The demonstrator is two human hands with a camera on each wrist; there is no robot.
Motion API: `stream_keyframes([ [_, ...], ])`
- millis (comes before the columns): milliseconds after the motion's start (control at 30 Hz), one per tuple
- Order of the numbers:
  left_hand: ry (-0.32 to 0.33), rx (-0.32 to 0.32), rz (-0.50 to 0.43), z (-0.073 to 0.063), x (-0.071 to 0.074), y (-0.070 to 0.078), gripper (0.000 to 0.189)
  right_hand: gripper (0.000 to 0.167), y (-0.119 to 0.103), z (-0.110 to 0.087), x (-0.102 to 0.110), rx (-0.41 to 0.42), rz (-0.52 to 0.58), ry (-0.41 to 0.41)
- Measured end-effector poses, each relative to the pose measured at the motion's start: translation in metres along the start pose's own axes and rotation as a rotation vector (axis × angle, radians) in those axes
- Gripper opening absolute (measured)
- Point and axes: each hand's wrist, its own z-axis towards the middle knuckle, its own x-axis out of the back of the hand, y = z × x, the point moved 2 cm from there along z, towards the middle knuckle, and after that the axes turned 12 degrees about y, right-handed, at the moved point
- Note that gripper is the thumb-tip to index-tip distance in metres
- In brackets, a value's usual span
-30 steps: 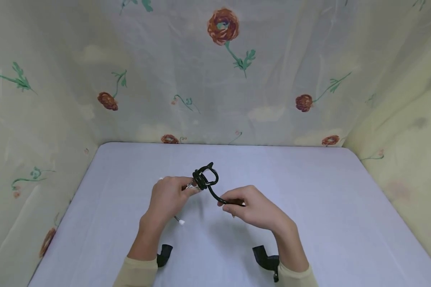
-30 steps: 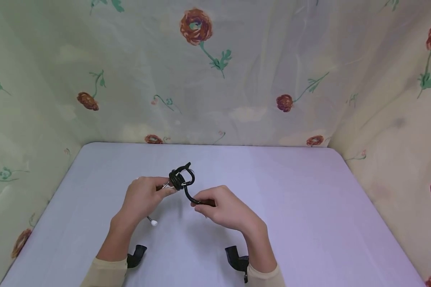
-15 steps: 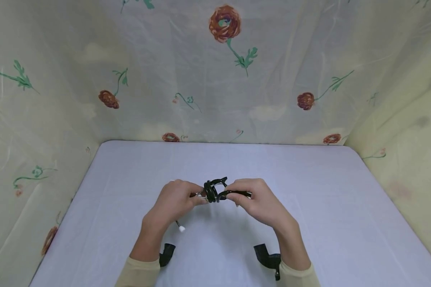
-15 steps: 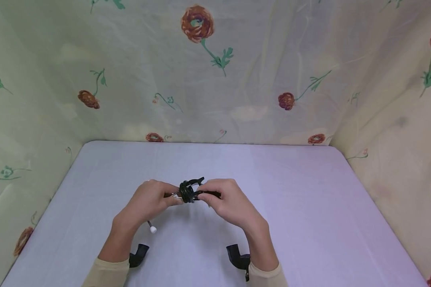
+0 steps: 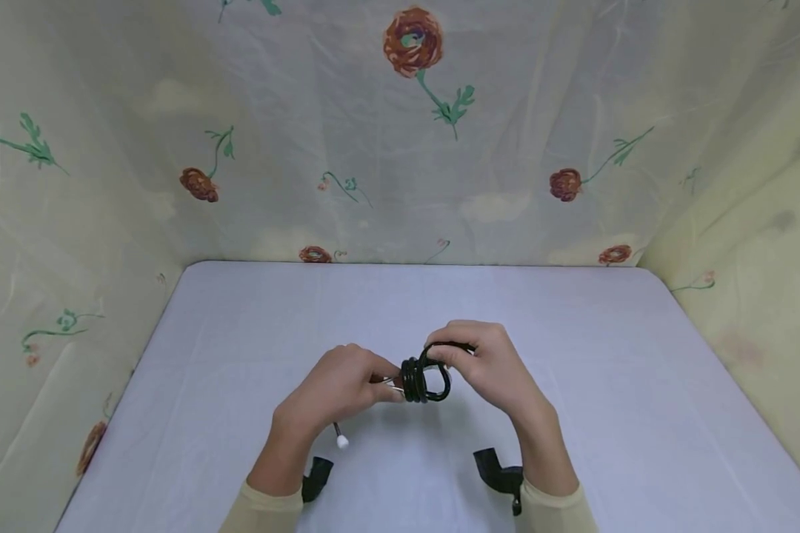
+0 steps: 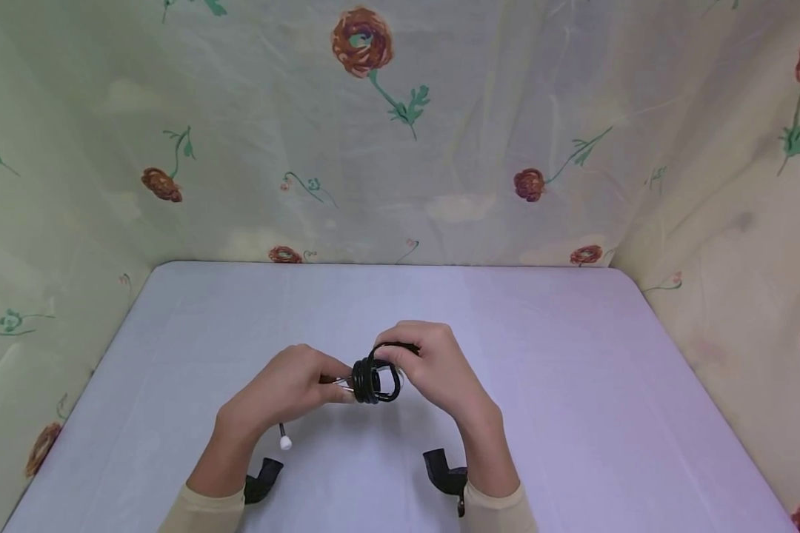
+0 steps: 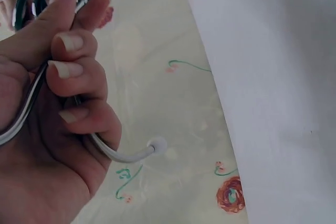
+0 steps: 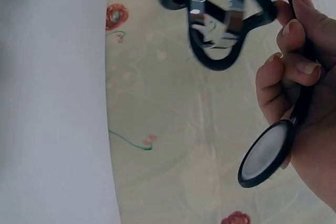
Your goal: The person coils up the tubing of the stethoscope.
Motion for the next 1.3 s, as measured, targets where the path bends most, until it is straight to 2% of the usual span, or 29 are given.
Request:
stream_keyframes([
  [167,-0.019,-0.035,-0.044,-0.001,0.001,0.008,0.011,0.003,0.005,0.003,0.003,-0.04,0.001,0.022],
  [433,-0.014,-0.091,-0.11,-0.004,0.005,0.012,0.006,0.005,0.012,0.004,0.008,-0.107,0.026,0.03],
  [733,0.012,-0.151,-0.143,-0.008,0.013,0.018,0.006,0.005,0.021,0.004,0.01,-0.143,0.07,-0.01],
  [900,0.037,-0.204,-0.19,-0.008,0.015,0.021,0.009,0.012,0.027,0.003,0.012,-0.203,0.089,-0.049],
  [1033,0.042,-0.215,-0.232,-0.008,0.017,0.023,0.007,0.015,0.028,0.002,0.012,-0.247,0.11,-0.081],
  [1133,0.073,-0.217,-0.236,-0.008,0.018,0.023,0.005,0.016,0.028,0.002,0.01,-0.259,0.109,-0.106],
  [1300,0.156,-0.161,-0.229,-0.009,0.023,0.019,0.009,0.024,0.027,0.002,0.007,-0.257,0.071,-0.13],
])
